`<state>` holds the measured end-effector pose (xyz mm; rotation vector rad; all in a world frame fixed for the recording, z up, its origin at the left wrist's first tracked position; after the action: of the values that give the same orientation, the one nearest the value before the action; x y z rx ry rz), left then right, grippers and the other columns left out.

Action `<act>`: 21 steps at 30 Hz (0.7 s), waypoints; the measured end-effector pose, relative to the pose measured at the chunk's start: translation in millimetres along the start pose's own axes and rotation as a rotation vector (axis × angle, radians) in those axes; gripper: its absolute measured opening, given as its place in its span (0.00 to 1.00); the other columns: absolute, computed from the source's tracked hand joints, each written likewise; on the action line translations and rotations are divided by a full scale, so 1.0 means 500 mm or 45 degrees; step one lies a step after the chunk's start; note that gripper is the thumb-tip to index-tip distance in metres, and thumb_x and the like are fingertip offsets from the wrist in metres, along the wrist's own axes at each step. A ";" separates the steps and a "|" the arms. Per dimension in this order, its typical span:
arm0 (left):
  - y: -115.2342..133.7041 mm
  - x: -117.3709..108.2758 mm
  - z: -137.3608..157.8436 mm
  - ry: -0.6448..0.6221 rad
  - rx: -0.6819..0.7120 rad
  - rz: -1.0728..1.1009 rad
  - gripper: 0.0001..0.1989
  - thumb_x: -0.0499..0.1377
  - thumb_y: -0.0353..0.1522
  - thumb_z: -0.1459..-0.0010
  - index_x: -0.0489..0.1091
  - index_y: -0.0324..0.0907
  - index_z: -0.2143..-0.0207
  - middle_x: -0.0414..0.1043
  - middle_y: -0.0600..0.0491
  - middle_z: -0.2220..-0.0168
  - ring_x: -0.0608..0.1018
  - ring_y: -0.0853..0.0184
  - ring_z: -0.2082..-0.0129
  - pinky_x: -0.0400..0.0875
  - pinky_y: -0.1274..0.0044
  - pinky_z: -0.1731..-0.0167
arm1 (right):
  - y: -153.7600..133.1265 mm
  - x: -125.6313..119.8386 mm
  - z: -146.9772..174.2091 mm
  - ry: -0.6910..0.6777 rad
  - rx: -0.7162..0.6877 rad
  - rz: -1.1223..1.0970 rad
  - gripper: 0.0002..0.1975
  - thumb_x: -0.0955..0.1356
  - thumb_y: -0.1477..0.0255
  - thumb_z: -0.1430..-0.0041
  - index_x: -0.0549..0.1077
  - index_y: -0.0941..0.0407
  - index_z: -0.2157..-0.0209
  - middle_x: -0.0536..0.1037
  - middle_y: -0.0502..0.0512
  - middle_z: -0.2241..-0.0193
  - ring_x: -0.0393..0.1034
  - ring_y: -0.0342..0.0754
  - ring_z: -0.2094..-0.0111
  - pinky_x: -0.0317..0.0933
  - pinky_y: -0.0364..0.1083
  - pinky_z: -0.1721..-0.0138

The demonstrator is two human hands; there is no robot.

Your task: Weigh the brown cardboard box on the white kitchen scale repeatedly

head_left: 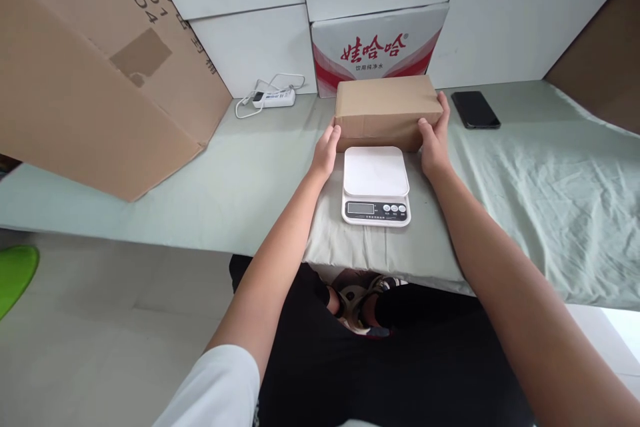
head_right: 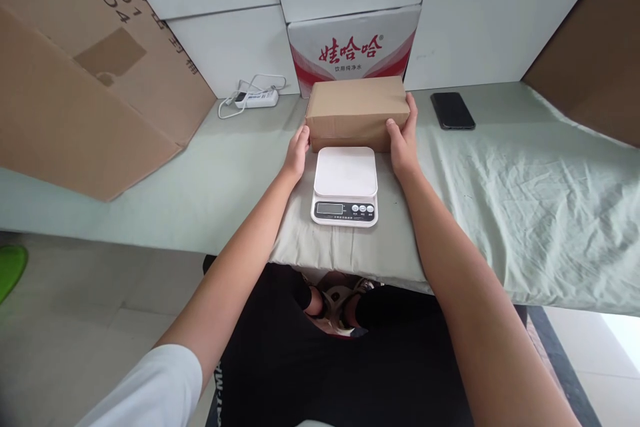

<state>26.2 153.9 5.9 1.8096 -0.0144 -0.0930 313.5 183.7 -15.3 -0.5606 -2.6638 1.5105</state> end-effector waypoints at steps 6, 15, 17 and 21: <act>0.000 0.004 0.000 0.007 0.009 -0.023 0.40 0.50 0.61 0.29 0.65 0.53 0.24 0.67 0.55 0.21 0.63 0.55 0.17 0.57 0.60 0.17 | 0.008 -0.001 -0.011 -0.027 0.038 0.008 0.50 0.67 0.34 0.43 0.59 0.41 0.25 0.60 0.51 0.19 0.49 0.62 0.16 0.43 0.67 0.14; -0.022 -0.029 -0.020 0.202 -0.063 -0.029 0.49 0.47 0.66 0.31 0.54 0.47 0.19 0.49 0.52 0.14 0.51 0.59 0.13 0.48 0.68 0.15 | 0.003 -0.015 0.008 0.002 0.299 -0.324 0.55 0.69 0.42 0.39 0.42 0.38 0.19 0.73 0.54 0.27 0.70 0.61 0.27 0.70 0.67 0.28; -0.027 -0.031 -0.020 0.188 -0.083 -0.022 0.50 0.47 0.66 0.31 0.54 0.46 0.19 0.50 0.51 0.14 0.53 0.59 0.14 0.49 0.68 0.15 | 0.004 -0.018 0.011 0.001 0.329 -0.334 0.55 0.70 0.44 0.42 0.45 0.39 0.20 0.72 0.55 0.27 0.70 0.61 0.27 0.70 0.67 0.28; -0.036 -0.024 -0.018 0.133 -0.097 -0.022 0.48 0.48 0.65 0.31 0.59 0.48 0.21 0.53 0.50 0.15 0.55 0.57 0.14 0.50 0.65 0.15 | 0.017 -0.018 0.007 -0.075 0.251 -0.205 0.51 0.71 0.43 0.44 0.55 0.38 0.23 0.70 0.54 0.24 0.66 0.62 0.23 0.62 0.67 0.22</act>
<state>14.0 167.7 -8.8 1.7367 0.0784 -0.0111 323.4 181.9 -22.8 -0.2877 -2.4903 1.7378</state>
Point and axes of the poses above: each hand's wrist, its own z-axis away from the middle knuckle, its own x-axis out of the palm, y = z × x, the point moved 1 cm from there along -z, towards the middle knuckle
